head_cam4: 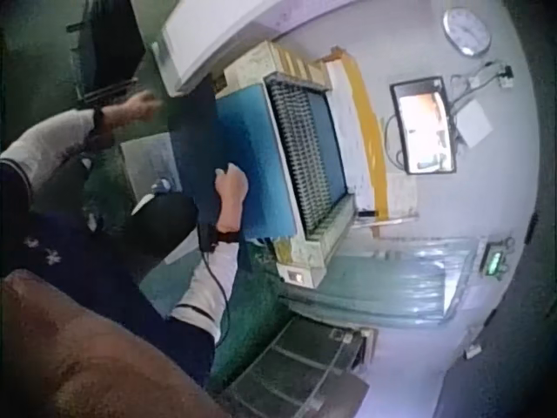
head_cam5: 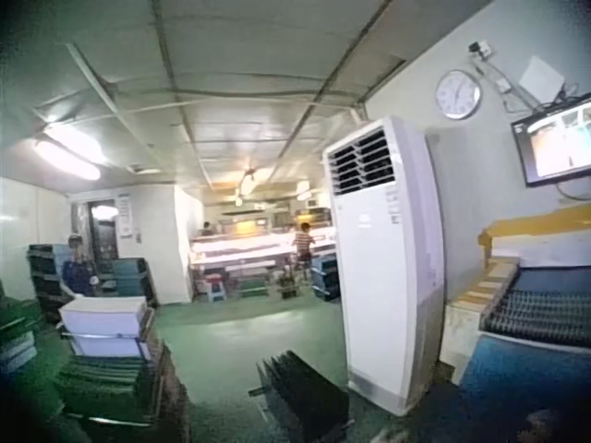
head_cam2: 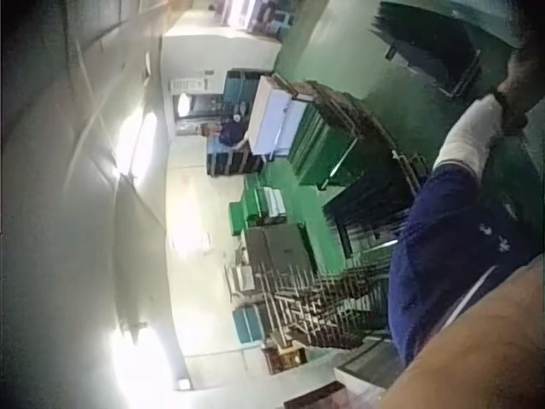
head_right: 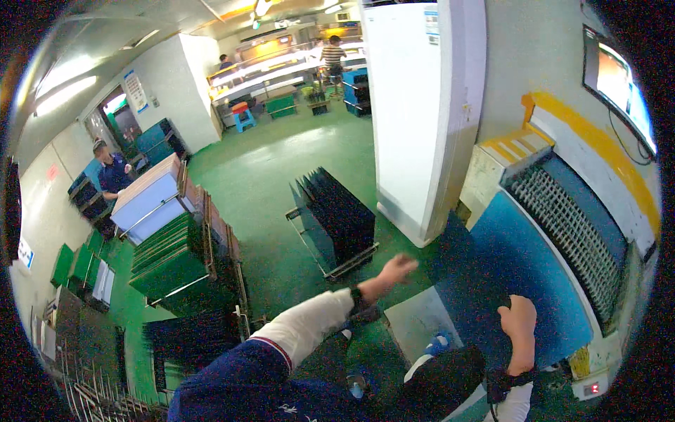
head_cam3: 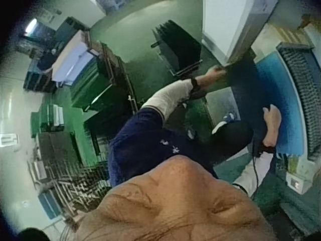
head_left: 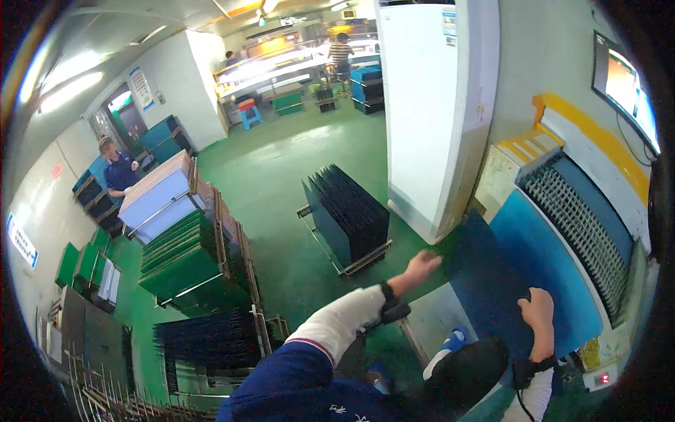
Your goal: The person is feeding blue metal sheets into a machine for processing.
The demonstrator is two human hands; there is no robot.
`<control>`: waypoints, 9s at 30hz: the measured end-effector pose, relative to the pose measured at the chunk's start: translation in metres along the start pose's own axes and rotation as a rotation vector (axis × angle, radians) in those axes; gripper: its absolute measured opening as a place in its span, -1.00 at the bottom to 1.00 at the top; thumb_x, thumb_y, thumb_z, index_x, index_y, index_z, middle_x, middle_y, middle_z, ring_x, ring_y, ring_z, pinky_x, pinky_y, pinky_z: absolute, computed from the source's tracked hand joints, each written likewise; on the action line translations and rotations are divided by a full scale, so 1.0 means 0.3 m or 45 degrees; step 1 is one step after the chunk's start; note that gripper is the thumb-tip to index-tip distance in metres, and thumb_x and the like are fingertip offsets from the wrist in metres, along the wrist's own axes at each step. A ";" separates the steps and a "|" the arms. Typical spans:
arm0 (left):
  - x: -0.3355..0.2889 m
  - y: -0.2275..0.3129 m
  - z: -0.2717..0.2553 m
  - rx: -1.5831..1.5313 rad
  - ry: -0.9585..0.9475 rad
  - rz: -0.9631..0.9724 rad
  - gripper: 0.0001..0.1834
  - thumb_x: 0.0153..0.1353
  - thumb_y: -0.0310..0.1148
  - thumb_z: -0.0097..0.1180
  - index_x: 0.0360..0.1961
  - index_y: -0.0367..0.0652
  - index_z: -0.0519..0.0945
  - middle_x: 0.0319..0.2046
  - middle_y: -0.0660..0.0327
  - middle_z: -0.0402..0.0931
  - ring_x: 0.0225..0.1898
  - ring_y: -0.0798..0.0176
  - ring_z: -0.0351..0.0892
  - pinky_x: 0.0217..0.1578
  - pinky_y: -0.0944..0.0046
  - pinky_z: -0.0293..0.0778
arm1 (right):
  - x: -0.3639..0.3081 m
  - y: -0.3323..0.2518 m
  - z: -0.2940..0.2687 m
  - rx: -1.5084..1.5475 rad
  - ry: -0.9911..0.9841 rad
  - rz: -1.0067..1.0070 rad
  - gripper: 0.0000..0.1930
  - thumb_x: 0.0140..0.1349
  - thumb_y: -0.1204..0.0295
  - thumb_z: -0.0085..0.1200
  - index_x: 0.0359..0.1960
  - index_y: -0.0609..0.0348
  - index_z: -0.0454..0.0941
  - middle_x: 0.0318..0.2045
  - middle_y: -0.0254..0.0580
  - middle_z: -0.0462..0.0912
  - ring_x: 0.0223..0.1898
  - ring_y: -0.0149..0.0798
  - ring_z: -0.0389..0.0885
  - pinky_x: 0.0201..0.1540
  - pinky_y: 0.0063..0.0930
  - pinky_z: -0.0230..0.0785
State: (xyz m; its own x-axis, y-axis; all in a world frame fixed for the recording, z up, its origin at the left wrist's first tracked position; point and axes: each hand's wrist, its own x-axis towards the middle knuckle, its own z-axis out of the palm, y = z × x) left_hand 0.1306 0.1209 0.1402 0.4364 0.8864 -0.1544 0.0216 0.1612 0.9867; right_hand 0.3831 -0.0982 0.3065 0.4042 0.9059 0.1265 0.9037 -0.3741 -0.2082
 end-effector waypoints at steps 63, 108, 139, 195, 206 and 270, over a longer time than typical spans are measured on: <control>-0.706 -0.764 -0.549 0.195 -0.449 -0.537 -0.77 0.17 -0.43 -0.03 -0.19 -0.36 0.39 -0.30 -0.02 0.49 -0.27 0.04 0.54 -0.26 0.16 0.51 | 0.109 0.329 0.051 2.839 0.905 0.674 -0.79 0.04 0.55 0.08 -0.29 0.27 0.35 -0.38 -0.13 0.41 -0.32 -0.17 0.40 -0.10 -0.16 0.34; -0.686 -0.760 -0.513 -0.123 -0.531 -0.813 -0.68 0.24 -0.34 -0.26 -0.09 -0.38 0.32 -0.20 -0.14 0.42 -0.16 -0.20 0.43 -0.08 -0.02 0.38 | 0.323 0.519 0.193 2.950 0.606 0.673 -0.78 0.13 0.48 -0.01 -0.28 0.27 0.22 -0.37 0.05 0.44 -0.40 -0.05 0.51 -0.27 -0.22 0.49; -0.668 -0.689 -0.452 -0.168 -0.151 -1.100 -0.76 0.18 -0.39 -0.04 -0.18 -0.32 0.37 -0.35 0.00 0.49 -0.38 0.07 0.54 -0.36 0.13 0.52 | 0.236 0.556 0.199 0.897 0.547 0.438 -0.36 -0.08 0.31 0.17 0.09 0.15 0.23 -0.15 -0.04 0.51 -0.20 -0.09 0.52 -0.22 -0.28 0.37; -0.679 -0.656 -0.433 -0.363 -0.160 -1.010 -0.83 0.16 -0.43 -0.05 -0.25 -0.29 0.39 -0.40 0.06 0.46 -0.37 0.07 0.52 -0.38 0.20 0.50 | 0.176 0.414 -0.071 0.092 0.515 0.250 -0.83 -0.11 0.45 0.13 -0.50 0.16 0.39 -0.42 -0.06 0.50 -0.30 0.02 0.48 -0.30 -0.15 0.34; -0.714 -0.609 -0.386 -0.078 -0.056 -1.031 -0.70 0.14 -0.33 0.04 -0.16 -0.30 0.39 -0.37 0.04 0.47 -0.35 0.10 0.55 -0.36 0.23 0.52 | 0.160 0.213 -0.008 -0.049 0.123 0.111 -0.76 -0.12 0.30 0.11 -0.41 0.15 0.52 -0.39 0.00 0.56 -0.28 0.04 0.51 -0.25 -0.11 0.35; -0.726 -0.712 -0.422 0.056 0.003 -0.927 -0.74 0.13 -0.27 0.04 -0.36 -0.31 0.45 -0.52 0.16 0.47 -0.54 0.25 0.53 -0.57 0.30 0.50 | 0.081 0.122 0.026 -0.097 0.268 0.200 -0.51 -0.15 0.31 0.23 -0.14 0.24 0.45 -0.23 0.01 0.53 -0.14 -0.02 0.48 -0.08 -0.24 0.32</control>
State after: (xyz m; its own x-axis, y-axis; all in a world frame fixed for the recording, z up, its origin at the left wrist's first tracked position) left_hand -0.0829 -0.0515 -0.0434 0.2957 0.5623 -0.7723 0.3414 0.6928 0.6352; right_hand 0.4252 -0.0883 0.2945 0.5533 0.7774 0.2993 0.8326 -0.5275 -0.1689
